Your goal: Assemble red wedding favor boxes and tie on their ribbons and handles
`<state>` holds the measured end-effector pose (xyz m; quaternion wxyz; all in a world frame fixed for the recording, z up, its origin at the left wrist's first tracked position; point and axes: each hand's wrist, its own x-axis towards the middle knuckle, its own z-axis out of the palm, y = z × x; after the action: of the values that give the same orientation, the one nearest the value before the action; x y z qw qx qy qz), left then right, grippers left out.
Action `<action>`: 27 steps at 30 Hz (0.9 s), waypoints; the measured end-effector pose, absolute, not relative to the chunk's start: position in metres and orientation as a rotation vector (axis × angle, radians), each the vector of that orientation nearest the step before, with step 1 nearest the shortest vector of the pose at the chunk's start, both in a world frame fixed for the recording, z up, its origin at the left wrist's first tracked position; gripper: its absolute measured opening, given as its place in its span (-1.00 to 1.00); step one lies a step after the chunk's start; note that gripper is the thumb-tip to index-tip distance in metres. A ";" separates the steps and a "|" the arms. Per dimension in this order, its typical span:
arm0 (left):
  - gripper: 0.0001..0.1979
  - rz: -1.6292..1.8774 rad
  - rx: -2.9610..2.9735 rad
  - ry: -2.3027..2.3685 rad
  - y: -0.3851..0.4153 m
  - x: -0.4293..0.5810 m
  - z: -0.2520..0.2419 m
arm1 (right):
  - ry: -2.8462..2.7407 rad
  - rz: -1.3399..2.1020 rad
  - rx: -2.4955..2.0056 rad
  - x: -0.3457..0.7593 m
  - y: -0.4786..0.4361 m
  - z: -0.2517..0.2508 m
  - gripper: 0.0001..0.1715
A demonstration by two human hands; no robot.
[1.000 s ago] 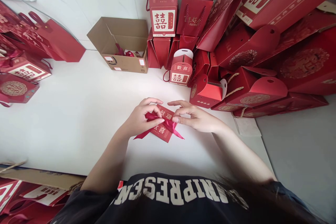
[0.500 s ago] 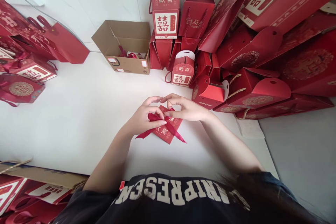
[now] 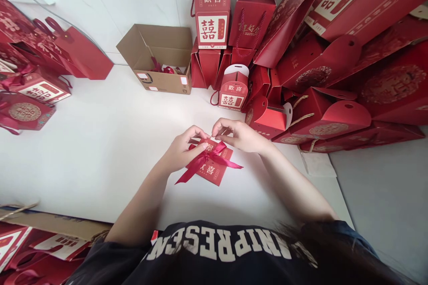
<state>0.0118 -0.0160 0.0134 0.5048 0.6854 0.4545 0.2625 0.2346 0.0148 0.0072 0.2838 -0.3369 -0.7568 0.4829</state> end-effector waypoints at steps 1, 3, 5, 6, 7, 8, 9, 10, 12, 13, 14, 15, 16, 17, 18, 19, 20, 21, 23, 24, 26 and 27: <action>-0.81 0.657 1.641 1.120 -0.015 0.011 0.013 | -2.049 1.264 -0.920 0.235 0.014 0.008 -0.87; -0.79 0.718 1.631 1.163 -0.011 0.005 0.013 | -2.091 1.217 -0.949 0.236 0.014 0.012 -0.86; -0.75 0.762 1.632 1.181 -0.006 -0.005 0.016 | -2.109 1.185 -0.970 0.239 0.013 0.015 -0.84; -0.73 0.757 1.650 1.154 -0.004 -0.012 0.018 | -2.108 1.175 -0.979 0.241 0.013 0.017 -0.83; -0.70 0.722 1.685 1.101 -0.001 -0.019 0.020 | -2.104 1.167 -0.989 0.243 0.013 0.018 -0.82; -0.61 0.650 1.732 1.027 0.002 -0.026 0.021 | -2.100 1.154 -0.996 0.245 0.013 0.020 -0.81; -0.46 0.553 1.783 0.948 0.004 -0.033 0.022 | -2.097 1.137 -1.001 0.246 0.013 0.022 -0.81; -0.27 0.445 1.826 0.878 0.005 -0.038 0.022 | -2.094 1.119 -1.002 0.248 0.013 0.024 -0.80; 0.07 0.254 1.862 0.801 0.007 -0.045 0.017 | -2.091 1.092 -1.007 0.251 0.011 0.029 -0.80; 0.17 0.200 1.855 0.790 0.007 -0.045 0.013 | -2.089 1.083 -1.014 0.252 0.010 0.031 -0.79; 0.22 0.175 1.835 0.782 0.007 -0.043 0.008 | -2.088 1.079 -1.023 0.253 0.009 0.034 -0.78; 0.23 0.174 1.808 0.770 0.006 -0.039 0.003 | -2.086 1.076 -1.034 0.255 0.008 0.037 -0.77; 0.21 0.186 1.778 0.750 0.005 -0.034 -0.002 | -2.085 1.073 -1.045 0.257 0.006 0.040 -0.76; 0.16 0.202 1.750 0.724 0.004 -0.029 -0.005 | -2.085 1.065 -1.056 0.259 0.005 0.044 -0.76; 0.09 0.221 1.728 0.699 0.004 -0.024 -0.007 | -2.085 1.052 -1.068 0.262 0.003 0.047 -0.76; 0.01 0.237 1.716 0.682 0.004 -0.020 -0.009 | -2.083 1.037 -1.083 0.265 0.001 0.050 -0.76; -0.07 0.248 1.716 0.680 0.004 -0.018 -0.009 | -2.078 1.019 -1.101 0.268 -0.001 0.053 -0.76; -0.16 0.259 1.732 0.698 0.005 -0.018 -0.009 | -2.070 1.003 -1.119 0.271 -0.003 0.055 -0.76; -0.33 0.283 1.799 0.798 0.008 -0.022 -0.009 | -2.045 0.990 -1.144 0.276 -0.005 0.058 -0.76; -0.39 0.293 1.838 0.860 0.011 -0.027 -0.009 | -2.032 0.989 -1.151 0.277 -0.006 0.058 -0.75; -0.42 0.327 1.895 0.979 0.017 -0.040 -0.011 | -2.016 0.987 -1.167 0.278 -0.007 0.055 -0.76; -0.39 0.346 1.904 1.029 0.019 -0.047 -0.013 | -2.020 0.988 -1.187 0.276 -0.007 0.053 -0.77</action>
<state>-0.0472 0.0195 -0.0130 0.4570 0.7727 0.4177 0.1404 0.2762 -0.0068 0.0532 0.2950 -0.4461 -0.7589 0.3714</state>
